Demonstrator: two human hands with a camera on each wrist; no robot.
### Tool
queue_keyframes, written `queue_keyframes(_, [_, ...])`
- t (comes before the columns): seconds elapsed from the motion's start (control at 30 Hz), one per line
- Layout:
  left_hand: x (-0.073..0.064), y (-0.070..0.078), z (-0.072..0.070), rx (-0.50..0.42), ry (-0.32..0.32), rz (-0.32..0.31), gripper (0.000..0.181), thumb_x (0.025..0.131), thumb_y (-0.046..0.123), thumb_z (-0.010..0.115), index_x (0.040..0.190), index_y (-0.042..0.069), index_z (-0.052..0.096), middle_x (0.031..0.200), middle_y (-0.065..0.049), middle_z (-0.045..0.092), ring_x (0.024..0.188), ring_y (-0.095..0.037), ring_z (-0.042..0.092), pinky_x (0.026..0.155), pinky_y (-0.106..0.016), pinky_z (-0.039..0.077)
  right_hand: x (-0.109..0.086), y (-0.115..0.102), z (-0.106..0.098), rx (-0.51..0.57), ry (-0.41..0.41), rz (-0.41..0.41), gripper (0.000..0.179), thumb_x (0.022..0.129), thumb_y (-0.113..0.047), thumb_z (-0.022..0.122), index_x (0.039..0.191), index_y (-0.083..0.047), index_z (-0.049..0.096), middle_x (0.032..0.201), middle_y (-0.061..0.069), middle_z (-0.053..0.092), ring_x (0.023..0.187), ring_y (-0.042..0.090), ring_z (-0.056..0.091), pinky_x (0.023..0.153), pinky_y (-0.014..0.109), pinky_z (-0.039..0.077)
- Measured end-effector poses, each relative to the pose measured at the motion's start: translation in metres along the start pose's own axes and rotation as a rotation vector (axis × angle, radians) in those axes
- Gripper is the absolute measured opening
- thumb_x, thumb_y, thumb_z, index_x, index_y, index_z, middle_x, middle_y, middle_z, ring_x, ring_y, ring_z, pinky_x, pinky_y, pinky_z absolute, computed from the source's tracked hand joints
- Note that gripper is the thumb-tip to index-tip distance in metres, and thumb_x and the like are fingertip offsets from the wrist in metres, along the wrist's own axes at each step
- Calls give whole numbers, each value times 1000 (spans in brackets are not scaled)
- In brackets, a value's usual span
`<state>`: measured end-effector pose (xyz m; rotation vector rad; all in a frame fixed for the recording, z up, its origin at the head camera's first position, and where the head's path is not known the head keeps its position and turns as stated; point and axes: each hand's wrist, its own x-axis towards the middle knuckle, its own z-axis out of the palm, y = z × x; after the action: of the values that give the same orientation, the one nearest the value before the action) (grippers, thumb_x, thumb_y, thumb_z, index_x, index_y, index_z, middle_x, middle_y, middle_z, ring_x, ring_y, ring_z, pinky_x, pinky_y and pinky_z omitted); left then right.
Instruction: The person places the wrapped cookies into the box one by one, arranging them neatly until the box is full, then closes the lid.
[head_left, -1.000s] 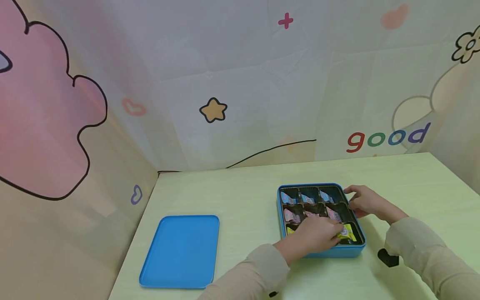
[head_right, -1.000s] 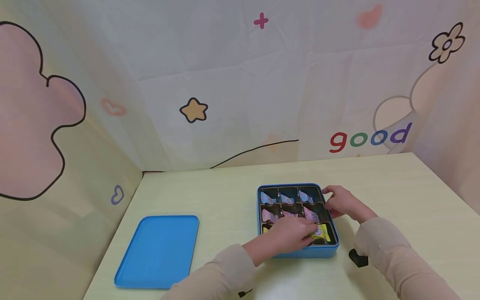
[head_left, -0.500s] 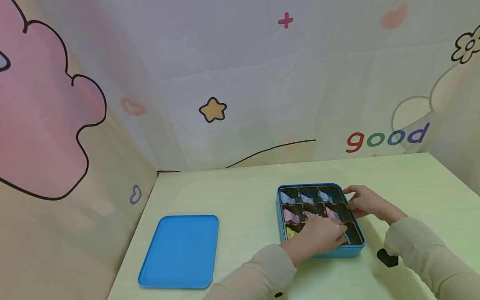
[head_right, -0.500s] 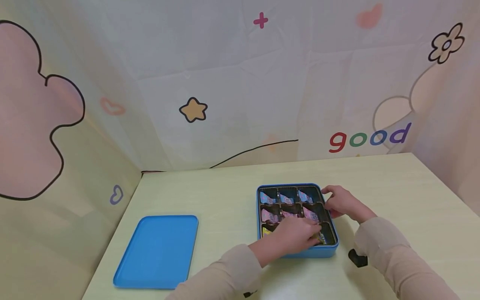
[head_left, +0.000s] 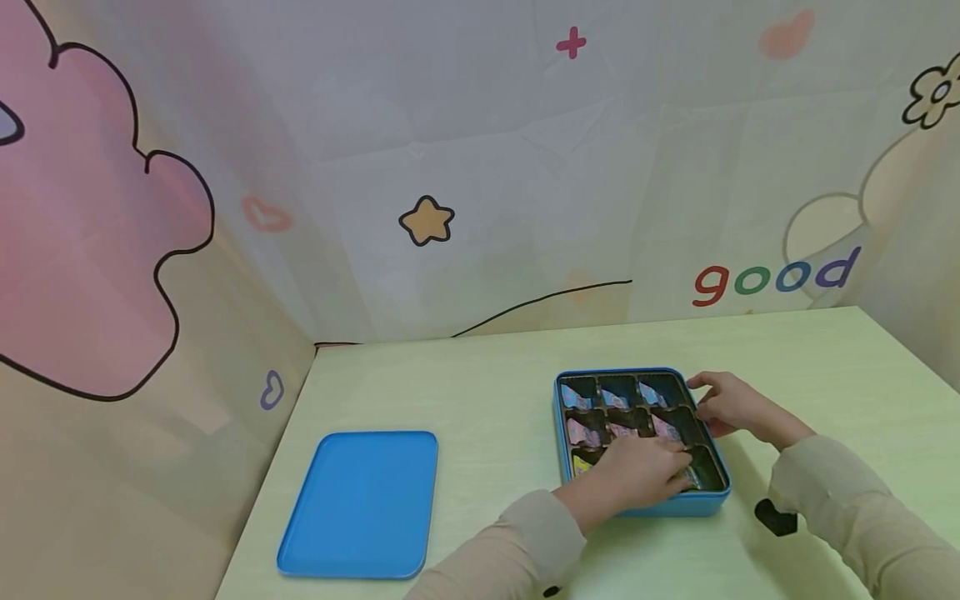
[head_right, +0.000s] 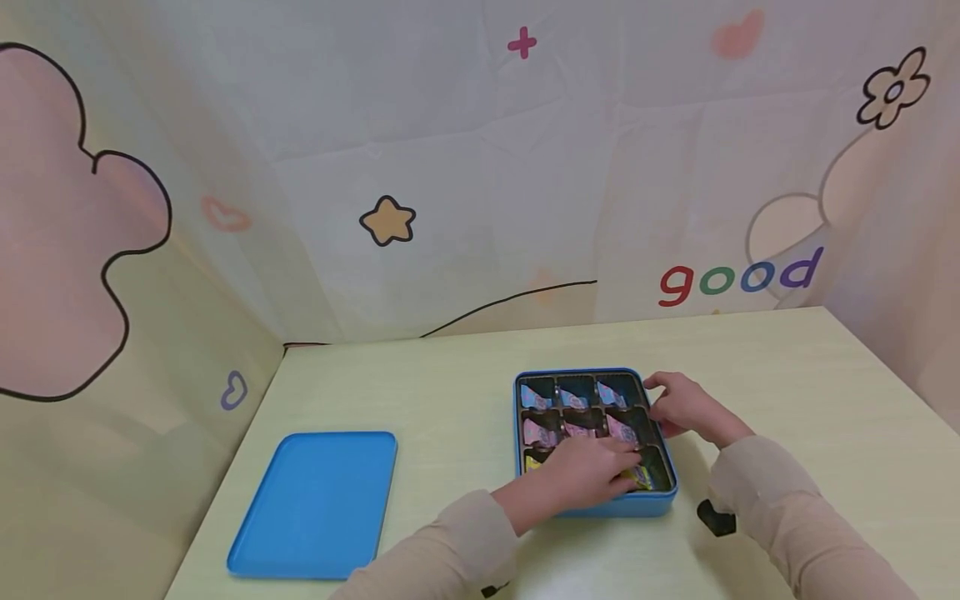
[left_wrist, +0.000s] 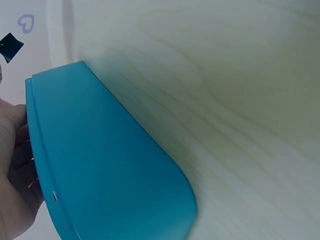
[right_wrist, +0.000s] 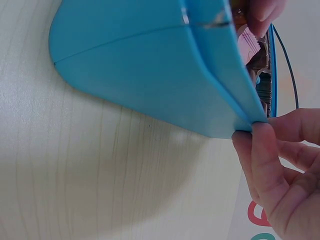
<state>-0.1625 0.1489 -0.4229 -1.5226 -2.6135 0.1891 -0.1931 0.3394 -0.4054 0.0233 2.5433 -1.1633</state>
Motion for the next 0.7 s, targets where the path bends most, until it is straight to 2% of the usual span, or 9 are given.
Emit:
queue_keyframes(0.17, [-3, -4, 4, -90, 6, -1, 32, 88, 47, 45, 116, 35, 55, 126, 20, 48, 103, 7, 53, 63, -11, 48, 0, 0, 0, -3, -4, 7, 50, 80, 1, 47, 124, 17, 28, 95, 29, 55, 65, 16, 59, 62, 35, 54])
queue_keyframes(0.33, [-7, -9, 6, -184, 20, -12, 37, 88, 45, 45, 123, 34, 51, 129, 19, 46, 103, 6, 53, 56, -10, 46, 1, 0, -1, -2, -5, 8, 51, 80, 1, 47, 124, 17, 28, 94, 28, 55, 66, 16, 59, 61, 35, 54])
queue_keyframes(0.57, [-12, -13, 5, -201, 28, -3, 38, 89, 45, 44, 124, 32, 50, 130, 18, 45, 107, 6, 51, 60, -11, 47, 2, 1, -1, -3, -10, 13, 51, 80, 1, 48, 124, 17, 28, 94, 28, 56, 65, 16, 59, 60, 35, 54])
queue_keyframes(0.7, [-15, -16, 2, -216, 29, 3, 37, 89, 43, 45, 123, 31, 51, 129, 18, 47, 104, 6, 53, 62, -9, 47, 3, 1, 0, -4, -9, 15, 52, 80, 1, 48, 124, 17, 28, 94, 28, 56, 65, 15, 58, 60, 35, 54])
